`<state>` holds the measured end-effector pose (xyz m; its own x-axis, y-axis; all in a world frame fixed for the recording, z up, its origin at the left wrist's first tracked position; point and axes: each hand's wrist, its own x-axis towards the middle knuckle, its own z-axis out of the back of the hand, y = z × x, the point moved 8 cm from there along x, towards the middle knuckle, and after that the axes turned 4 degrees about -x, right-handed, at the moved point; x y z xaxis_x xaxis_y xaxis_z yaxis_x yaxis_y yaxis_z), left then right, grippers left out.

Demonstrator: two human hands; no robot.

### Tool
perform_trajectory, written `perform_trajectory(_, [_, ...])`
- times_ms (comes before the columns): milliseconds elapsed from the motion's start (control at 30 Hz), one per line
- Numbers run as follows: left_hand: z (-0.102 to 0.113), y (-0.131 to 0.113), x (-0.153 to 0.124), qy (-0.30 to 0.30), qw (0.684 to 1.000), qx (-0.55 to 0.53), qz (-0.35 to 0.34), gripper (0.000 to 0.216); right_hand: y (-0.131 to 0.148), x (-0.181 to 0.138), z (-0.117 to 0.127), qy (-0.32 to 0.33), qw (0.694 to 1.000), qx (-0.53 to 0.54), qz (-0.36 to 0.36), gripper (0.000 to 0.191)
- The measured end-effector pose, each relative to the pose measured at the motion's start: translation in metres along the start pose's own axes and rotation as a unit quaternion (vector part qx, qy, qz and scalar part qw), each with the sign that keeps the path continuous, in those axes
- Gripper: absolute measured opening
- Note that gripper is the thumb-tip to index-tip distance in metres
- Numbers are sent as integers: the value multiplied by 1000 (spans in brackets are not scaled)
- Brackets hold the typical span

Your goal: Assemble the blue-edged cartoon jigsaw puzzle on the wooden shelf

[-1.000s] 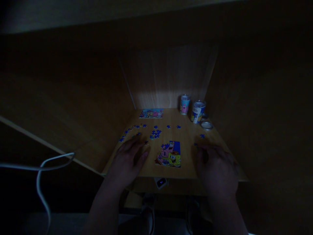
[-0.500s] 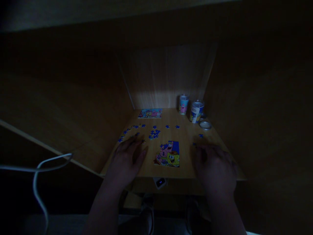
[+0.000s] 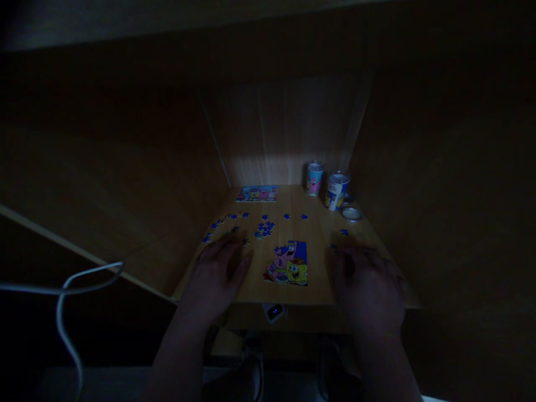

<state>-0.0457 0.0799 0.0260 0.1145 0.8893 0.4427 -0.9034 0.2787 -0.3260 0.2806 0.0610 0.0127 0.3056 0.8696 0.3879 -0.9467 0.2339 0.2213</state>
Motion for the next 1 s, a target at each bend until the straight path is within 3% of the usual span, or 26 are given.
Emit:
perform_trajectory(767, [1,-2,1,11,1000,7,-6,33,-1,2,1,4,1000,6,-12,39])
perform_trajectory(900, [1,-16,13,22,999,12,-27,30,-2,2,2,9,1000,18,-12,38])
perform_trajectory(1000, [-6,-40,40,50,997,0,-59,28,-2,2,3,11,1000,19,-9,39])
